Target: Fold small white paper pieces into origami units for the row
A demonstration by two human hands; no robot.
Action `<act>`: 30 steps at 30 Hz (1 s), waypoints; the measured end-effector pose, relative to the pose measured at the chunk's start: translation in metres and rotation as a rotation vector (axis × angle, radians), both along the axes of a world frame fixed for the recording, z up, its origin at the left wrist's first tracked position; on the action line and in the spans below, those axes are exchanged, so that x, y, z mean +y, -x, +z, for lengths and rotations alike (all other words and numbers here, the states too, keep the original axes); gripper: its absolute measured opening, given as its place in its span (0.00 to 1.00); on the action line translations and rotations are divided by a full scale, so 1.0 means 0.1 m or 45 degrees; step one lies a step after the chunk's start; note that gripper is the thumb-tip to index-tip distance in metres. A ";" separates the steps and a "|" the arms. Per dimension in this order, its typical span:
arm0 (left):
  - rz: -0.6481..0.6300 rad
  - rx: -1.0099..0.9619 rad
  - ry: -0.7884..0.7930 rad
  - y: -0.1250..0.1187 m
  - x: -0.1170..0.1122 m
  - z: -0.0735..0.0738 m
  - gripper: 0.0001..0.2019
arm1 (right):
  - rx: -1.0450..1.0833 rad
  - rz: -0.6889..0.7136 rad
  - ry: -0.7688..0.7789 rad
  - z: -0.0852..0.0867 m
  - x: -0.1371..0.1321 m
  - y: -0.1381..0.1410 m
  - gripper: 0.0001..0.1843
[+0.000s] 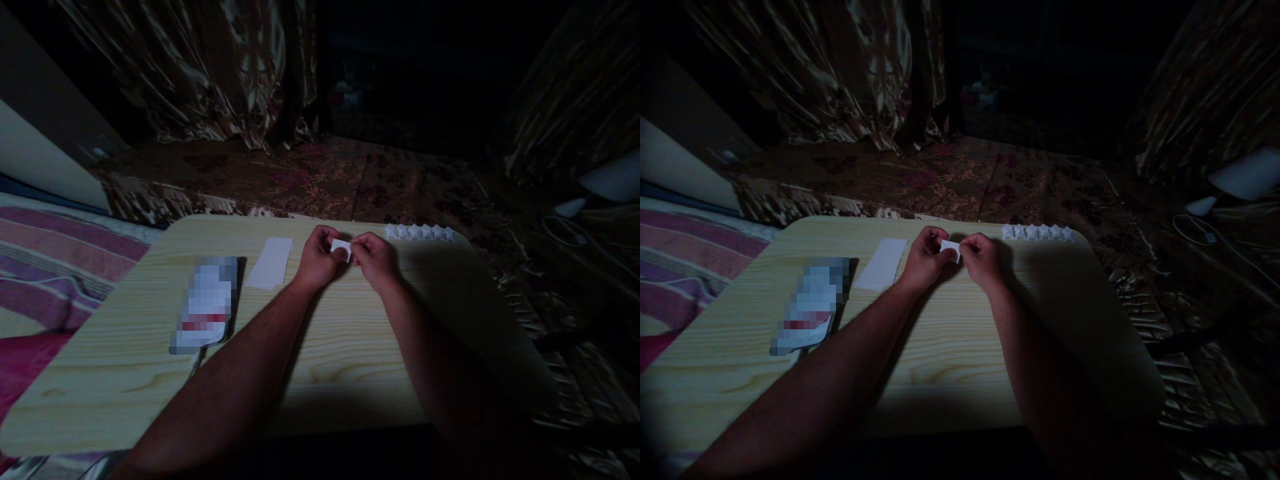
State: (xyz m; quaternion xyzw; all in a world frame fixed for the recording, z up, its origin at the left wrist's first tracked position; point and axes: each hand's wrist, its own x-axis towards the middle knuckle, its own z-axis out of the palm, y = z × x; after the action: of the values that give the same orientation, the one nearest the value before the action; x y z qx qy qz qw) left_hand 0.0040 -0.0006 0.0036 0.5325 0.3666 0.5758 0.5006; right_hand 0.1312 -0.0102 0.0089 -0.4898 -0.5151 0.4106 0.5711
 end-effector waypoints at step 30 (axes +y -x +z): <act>0.076 -0.127 0.171 0.04 0.03 0.05 0.23 | -0.148 0.062 0.052 -0.03 0.01 -0.02 0.05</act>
State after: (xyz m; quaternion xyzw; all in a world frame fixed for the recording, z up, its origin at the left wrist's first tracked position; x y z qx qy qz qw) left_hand 0.0000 0.0022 0.0086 0.4572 0.3946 0.5905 0.5354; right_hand 0.1329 -0.0093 0.0058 -0.5119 -0.5506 0.4057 0.5198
